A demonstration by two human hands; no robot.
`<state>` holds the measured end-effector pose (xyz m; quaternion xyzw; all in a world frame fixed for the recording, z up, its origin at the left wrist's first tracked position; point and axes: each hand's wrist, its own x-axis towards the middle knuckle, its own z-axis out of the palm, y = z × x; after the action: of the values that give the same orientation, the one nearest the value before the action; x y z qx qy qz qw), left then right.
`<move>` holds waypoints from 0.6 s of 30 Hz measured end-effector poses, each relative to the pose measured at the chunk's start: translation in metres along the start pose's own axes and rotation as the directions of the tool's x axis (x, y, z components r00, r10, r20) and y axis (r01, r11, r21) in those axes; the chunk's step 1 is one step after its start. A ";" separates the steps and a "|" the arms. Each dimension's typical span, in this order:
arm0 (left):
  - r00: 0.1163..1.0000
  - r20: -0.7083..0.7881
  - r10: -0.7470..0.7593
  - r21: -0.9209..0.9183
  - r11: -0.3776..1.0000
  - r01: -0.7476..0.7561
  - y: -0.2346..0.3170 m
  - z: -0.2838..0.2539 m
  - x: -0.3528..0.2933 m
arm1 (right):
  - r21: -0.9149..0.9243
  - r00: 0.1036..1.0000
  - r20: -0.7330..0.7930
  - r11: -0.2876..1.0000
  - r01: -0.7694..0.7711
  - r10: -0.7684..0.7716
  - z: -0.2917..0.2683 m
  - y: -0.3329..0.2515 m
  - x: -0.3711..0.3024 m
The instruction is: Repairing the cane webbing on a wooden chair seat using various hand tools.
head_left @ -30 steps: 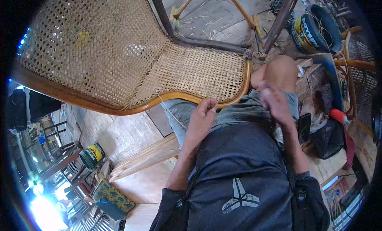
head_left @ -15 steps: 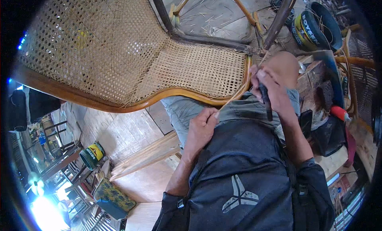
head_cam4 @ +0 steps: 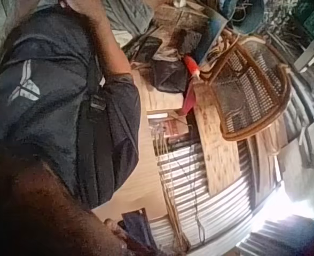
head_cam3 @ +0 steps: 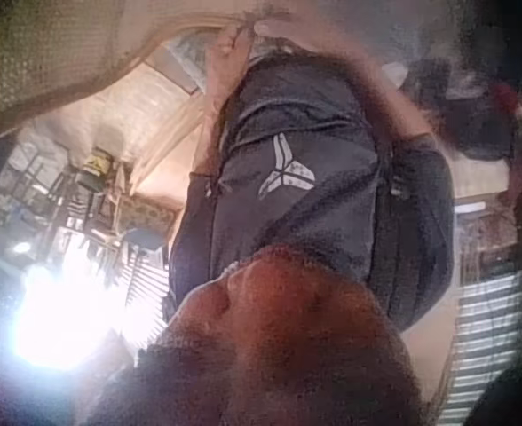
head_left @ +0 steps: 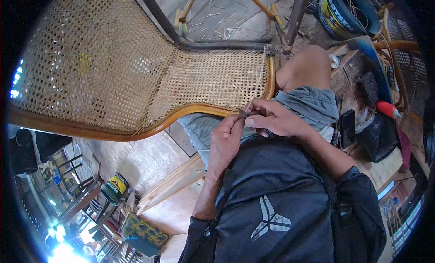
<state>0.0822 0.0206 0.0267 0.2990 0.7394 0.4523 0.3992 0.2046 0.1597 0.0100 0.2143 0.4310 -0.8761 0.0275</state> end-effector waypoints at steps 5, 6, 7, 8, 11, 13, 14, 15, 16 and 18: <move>0.984 0.130 -0.122 0.092 0.990 0.111 -0.001 -0.017 -0.011 | 0.235 0.995 -0.095 0.972 0.028 -0.005 -0.008 0.007 -0.007; 0.978 0.140 -0.157 0.123 0.983 0.140 -0.001 -0.022 -0.016 | 0.228 0.989 -0.147 0.974 0.000 0.034 -0.012 0.010 -0.008; 0.965 0.162 -0.205 0.163 0.970 0.178 -0.002 -0.028 -0.022 | 0.231 0.983 -0.173 0.973 -0.017 0.058 -0.015 0.014 -0.010; 0.958 0.156 -0.241 0.153 0.964 0.218 -0.005 -0.034 -0.029 | 0.249 0.983 -0.176 0.969 0.001 0.044 -0.018 0.018 -0.010; 0.924 0.167 -0.344 0.146 0.935 0.322 -0.019 -0.055 -0.055 | 0.259 0.971 -0.223 0.965 -0.030 0.090 -0.020 0.027 -0.008; 0.941 0.168 -0.295 0.111 0.954 0.279 -0.032 -0.076 -0.073 | 0.258 0.985 -0.172 0.966 0.030 0.015 -0.028 0.016 -0.010; 0.907 0.159 -0.390 0.194 0.913 0.359 -0.037 -0.088 -0.084 | 0.148 0.956 -0.292 0.989 0.008 0.036 -0.031 0.007 -0.013; 0.905 0.174 -0.388 0.177 0.917 0.358 -0.040 -0.102 -0.094 | 0.053 0.946 -0.322 0.999 -0.008 0.025 -0.037 -0.003 -0.015; 0.858 0.047 -0.512 0.262 0.835 0.484 -0.040 -0.119 -0.104 | -0.235 0.804 -0.594 0.958 -0.165 -0.007 -0.057 -0.023 -0.016; 0.652 -0.206 -0.729 0.229 0.612 0.757 -0.033 -0.150 -0.116 | -0.039 0.496 -0.865 0.995 0.096 -0.081 -0.086 -0.063 -0.048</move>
<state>0.0084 -0.1509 0.0743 0.0004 0.8726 0.1436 0.4669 0.2637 0.2584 0.0296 0.6010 0.3912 -0.6552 -0.2379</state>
